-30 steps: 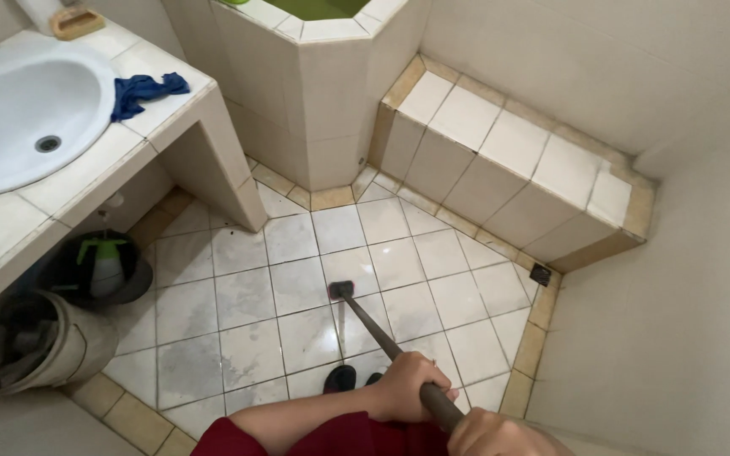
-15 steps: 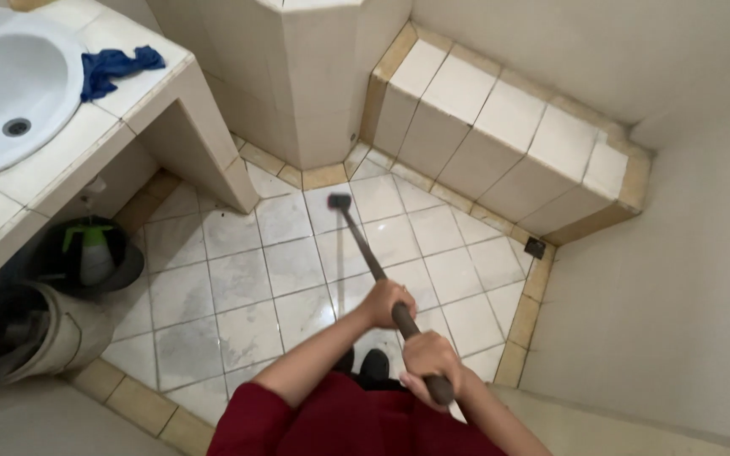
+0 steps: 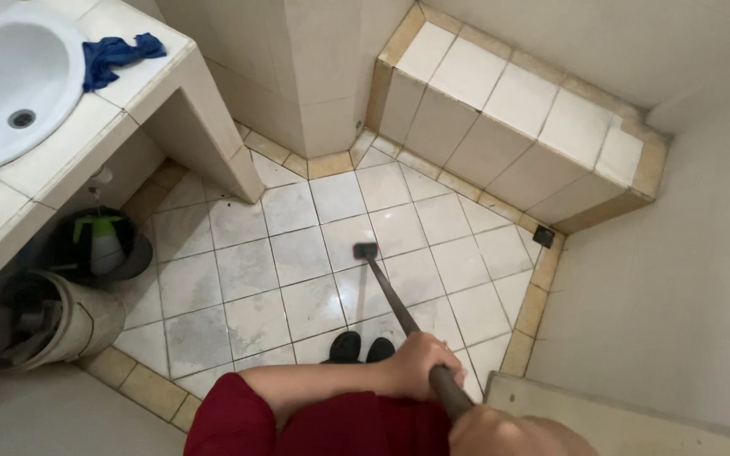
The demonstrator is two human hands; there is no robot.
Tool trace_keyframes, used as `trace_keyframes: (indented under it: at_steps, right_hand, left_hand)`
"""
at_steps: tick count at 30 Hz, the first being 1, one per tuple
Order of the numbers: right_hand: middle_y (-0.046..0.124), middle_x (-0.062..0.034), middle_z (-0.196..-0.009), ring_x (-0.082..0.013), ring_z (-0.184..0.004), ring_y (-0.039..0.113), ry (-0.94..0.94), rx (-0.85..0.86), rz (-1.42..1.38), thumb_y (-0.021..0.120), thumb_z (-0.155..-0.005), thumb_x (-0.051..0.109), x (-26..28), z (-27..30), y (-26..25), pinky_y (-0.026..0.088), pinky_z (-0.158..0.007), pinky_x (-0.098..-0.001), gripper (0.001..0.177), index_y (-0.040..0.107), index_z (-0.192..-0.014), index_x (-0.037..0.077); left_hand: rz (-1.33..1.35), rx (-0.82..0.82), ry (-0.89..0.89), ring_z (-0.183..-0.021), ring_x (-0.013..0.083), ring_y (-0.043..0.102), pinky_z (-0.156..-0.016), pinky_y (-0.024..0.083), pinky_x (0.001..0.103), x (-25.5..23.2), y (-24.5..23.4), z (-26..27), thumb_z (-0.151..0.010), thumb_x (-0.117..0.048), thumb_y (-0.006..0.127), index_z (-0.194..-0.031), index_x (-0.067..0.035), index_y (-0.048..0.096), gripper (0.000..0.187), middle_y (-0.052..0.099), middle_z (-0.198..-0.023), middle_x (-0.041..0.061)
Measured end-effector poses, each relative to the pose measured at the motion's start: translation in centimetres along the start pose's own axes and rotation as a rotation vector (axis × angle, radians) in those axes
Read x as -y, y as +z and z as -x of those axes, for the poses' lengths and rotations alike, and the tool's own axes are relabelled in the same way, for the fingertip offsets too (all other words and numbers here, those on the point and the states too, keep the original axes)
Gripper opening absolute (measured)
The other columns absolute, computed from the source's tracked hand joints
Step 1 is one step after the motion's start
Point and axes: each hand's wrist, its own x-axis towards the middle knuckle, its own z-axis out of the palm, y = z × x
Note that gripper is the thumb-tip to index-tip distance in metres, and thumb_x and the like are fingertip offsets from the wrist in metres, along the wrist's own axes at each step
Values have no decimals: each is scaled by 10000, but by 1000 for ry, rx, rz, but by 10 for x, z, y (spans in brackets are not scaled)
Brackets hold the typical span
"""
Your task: The person mops the tiled bathroom floor using a long-handled mop. They move the mop back and forth across the floor area near the bathtub and sink, maintaining a steady cleaning motion throughout the clip.
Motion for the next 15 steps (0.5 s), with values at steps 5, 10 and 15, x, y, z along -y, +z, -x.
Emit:
trace_keyframes:
  at_steps: [5,10,15]
  right_hand:
    - [402,49,-236,-54,-172,387,-524,-1140,1148,583,-861,81,-32,9,14,235,-187,-210,611,399,-298,230]
    - [494,-99,-498,-225,-379,485,-788,-1188,-370,594,-850,-57,-16,27,-30,355,-350,-353,272,564,-601,49]
    - [410,-80,-535,-240,-411,422,-1396,-1481,-1150,639,-967,20,-32,72,-82,411,-437,-344,364,450,-657,33]
  left_hand:
    - [4,-50,-12,-560,193,216,-703,449,307,-43,-12,-12,-916,-181,581,-563,-138,343,428,261,-521,48]
    - [-7,-74,44,-514,215,271,-775,494,317,-9,-8,-16,-876,-150,583,-565,-149,404,359,356,-505,41]
    - [-69,-79,91,-514,260,281,-777,517,336,28,-6,-24,-842,-155,563,-560,-169,382,335,353,-506,31]
